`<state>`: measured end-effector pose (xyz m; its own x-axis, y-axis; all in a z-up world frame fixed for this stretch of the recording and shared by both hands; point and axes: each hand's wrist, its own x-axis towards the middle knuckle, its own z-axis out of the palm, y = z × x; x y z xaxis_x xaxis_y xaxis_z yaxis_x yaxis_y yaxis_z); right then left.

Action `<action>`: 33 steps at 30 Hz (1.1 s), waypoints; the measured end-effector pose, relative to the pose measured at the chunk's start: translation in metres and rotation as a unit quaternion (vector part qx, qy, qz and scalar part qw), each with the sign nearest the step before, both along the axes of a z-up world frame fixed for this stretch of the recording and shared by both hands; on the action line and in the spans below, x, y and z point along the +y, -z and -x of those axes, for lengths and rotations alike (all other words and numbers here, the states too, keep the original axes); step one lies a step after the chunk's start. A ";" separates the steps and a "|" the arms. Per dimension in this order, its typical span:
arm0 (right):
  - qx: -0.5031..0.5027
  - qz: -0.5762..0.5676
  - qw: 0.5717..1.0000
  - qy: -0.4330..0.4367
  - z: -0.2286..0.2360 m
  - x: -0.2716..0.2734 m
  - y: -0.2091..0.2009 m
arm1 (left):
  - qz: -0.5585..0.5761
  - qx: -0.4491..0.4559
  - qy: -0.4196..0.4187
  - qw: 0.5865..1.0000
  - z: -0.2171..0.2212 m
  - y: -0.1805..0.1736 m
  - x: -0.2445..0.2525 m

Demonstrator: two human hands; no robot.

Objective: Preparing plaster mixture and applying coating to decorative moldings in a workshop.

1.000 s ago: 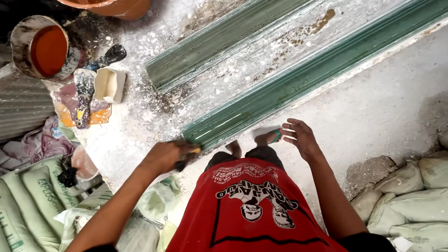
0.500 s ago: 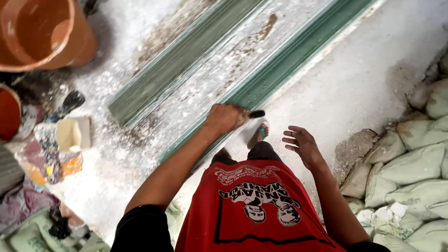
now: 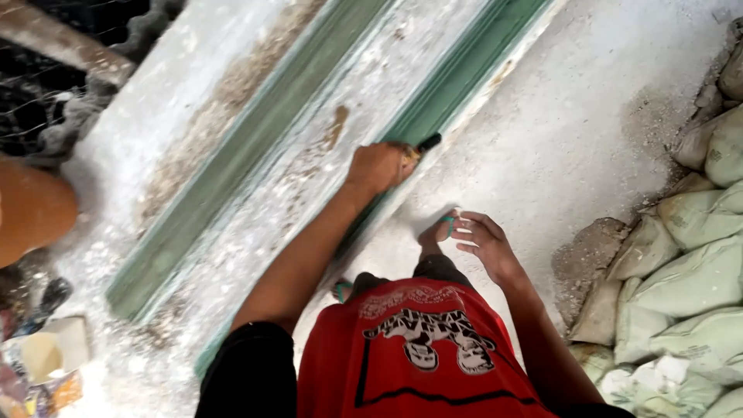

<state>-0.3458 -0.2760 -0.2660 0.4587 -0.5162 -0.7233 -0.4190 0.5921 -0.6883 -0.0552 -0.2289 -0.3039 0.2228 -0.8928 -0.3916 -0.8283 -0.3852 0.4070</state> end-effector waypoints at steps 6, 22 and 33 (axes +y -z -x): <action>-0.012 0.038 0.999 -0.010 0.017 -0.161 -0.005 | -0.038 -0.033 -0.004 0.999 -0.005 -0.018 -0.151; -0.042 0.028 0.997 0.060 0.022 -0.491 0.012 | -0.001 -0.083 -0.005 0.997 -0.026 0.040 -0.578; -0.021 0.055 0.997 0.052 -0.010 -0.784 0.025 | 0.008 -0.054 0.010 0.998 -0.036 0.058 -0.899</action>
<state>-0.3360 -1.0604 -0.2906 0.4270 -0.6372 -0.6416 -0.3291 0.5514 -0.7666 -0.0192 -1.1280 -0.3621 0.2451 -0.9034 -0.3517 -0.8749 -0.3624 0.3212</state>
